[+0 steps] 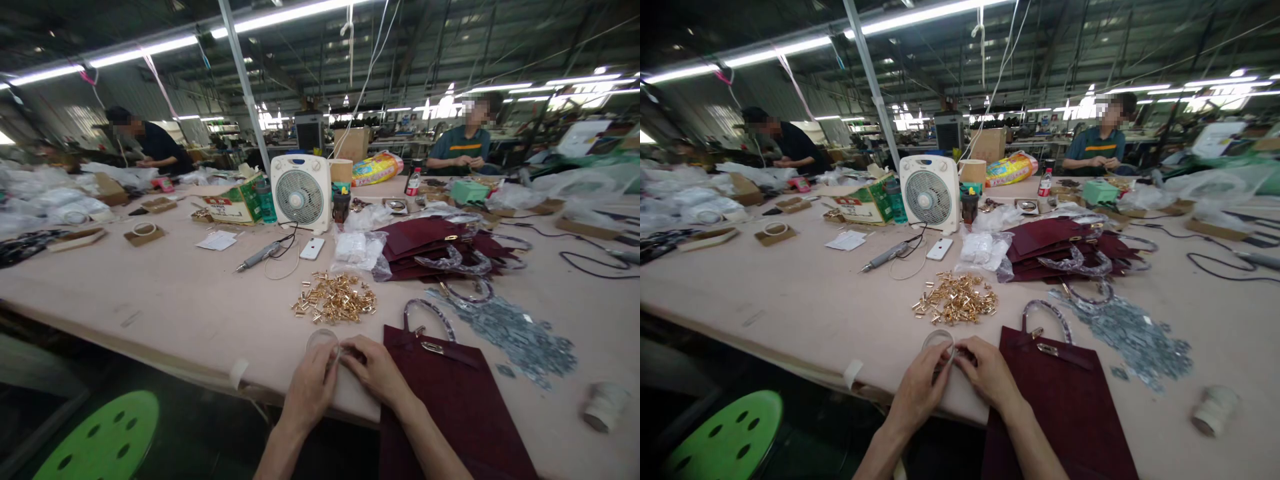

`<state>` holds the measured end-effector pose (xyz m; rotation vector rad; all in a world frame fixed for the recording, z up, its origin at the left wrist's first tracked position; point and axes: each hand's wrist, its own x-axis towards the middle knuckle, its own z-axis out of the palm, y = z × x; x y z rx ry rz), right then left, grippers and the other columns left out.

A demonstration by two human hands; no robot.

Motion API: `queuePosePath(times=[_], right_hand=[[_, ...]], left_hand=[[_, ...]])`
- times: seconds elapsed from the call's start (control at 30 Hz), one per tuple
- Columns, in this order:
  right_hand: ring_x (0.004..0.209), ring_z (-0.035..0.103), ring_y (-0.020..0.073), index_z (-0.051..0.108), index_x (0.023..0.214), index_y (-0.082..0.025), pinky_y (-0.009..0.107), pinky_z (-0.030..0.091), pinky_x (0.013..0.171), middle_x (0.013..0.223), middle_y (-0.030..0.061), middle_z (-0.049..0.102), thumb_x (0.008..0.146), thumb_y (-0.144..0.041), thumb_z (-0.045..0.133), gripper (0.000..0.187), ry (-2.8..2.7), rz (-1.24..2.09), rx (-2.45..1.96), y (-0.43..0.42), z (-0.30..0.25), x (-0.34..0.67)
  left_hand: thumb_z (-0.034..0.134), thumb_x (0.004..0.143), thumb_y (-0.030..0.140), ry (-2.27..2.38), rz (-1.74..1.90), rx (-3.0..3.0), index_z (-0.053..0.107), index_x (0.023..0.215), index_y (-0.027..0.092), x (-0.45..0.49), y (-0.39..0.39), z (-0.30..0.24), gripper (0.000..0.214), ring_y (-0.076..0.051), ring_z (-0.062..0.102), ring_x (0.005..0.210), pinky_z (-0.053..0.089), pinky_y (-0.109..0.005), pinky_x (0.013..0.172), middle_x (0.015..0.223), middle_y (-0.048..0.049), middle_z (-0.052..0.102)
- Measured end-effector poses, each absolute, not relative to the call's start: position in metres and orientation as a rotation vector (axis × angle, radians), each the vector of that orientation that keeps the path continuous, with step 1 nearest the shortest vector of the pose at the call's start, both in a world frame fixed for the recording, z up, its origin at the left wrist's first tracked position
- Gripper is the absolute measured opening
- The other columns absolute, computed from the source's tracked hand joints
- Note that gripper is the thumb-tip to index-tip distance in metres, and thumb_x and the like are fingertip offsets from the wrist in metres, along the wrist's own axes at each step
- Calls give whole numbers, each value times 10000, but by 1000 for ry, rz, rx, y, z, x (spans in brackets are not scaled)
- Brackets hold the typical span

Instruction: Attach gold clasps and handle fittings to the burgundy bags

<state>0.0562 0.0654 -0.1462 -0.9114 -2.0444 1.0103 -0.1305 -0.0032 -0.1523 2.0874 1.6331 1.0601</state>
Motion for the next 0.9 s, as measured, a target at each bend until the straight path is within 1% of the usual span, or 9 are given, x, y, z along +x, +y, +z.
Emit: queuePosePath(times=[0.07,0.13,0.2,0.27,0.33,0.4,0.57,0.77,0.9], right_hand=[[902,684,190,752,1030,-249,295,507,849,970,24,740,964,-209,644,133,-2036,999,-892,65,-146,56],[904,692,192,761,994,-255,295,507,854,958,20,744,968,-191,636,142,-2029,983,-881,65,-147,56],[900,698,194,767,996,-263,296,511,851,957,18,750,965,-181,637,158,-2021,973,-883,64,-148,57],[909,707,197,771,1019,-274,297,516,856,973,15,760,962,-175,641,174,-2017,974,-887,63,-150,58],[923,714,198,774,1021,-279,297,518,867,992,12,769,957,-172,648,177,-2015,966,-896,62,-151,58],[927,720,200,777,1015,-281,299,519,873,999,10,775,956,-177,653,172,-2013,956,-908,62,-152,59],[911,721,203,770,1000,-275,295,514,862,980,9,781,961,-213,665,129,-1992,952,-942,63,-154,58],[871,671,179,699,945,-247,267,473,803,921,-1,711,975,-174,634,102,-2073,936,-904,62,-147,59],[886,636,181,652,959,-237,272,460,798,942,17,667,994,-143,578,124,-2167,863,-805,59,-145,59]], left_hand=[[484,1012,144,1631,1069,2102,544,1374,248,-130,-2,-151,382,-246,657,1125,581,-435,991,1206,-104,671],[485,996,120,1637,1081,2143,570,1352,249,-128,-2,-149,387,-252,625,1211,557,-442,1048,1283,-109,650],[484,971,89,1648,1073,2202,588,1341,243,-126,-2,-147,414,-255,600,1263,536,-448,1088,1327,-105,642],[483,938,56,1672,1023,2257,599,1336,237,-125,-1,-146,452,-254,610,1245,540,-450,1082,1314,-94,661],[494,906,36,1708,958,2293,612,1320,233,-124,0,-145,474,-259,624,1214,550,-454,1060,1292,-84,680],[510,906,48,1748,921,2310,632,1289,233,-124,3,-144,442,-261,640,1179,564,-446,1024,1275,-81,691],[514,1017,184,1760,861,2302,690,1107,241,-126,8,-142,206,-228,672,1058,574,-367,903,1139,-62,719],[492,1032,222,1716,844,2219,687,973,250,-127,8,-136,206,-208,664,948,523,-312,788,1002,-43,702],[514,1025,246,1653,843,2107,647,905,250,-131,7,-132,180,-199,656,914,490,-292,760,944,-20,684]])
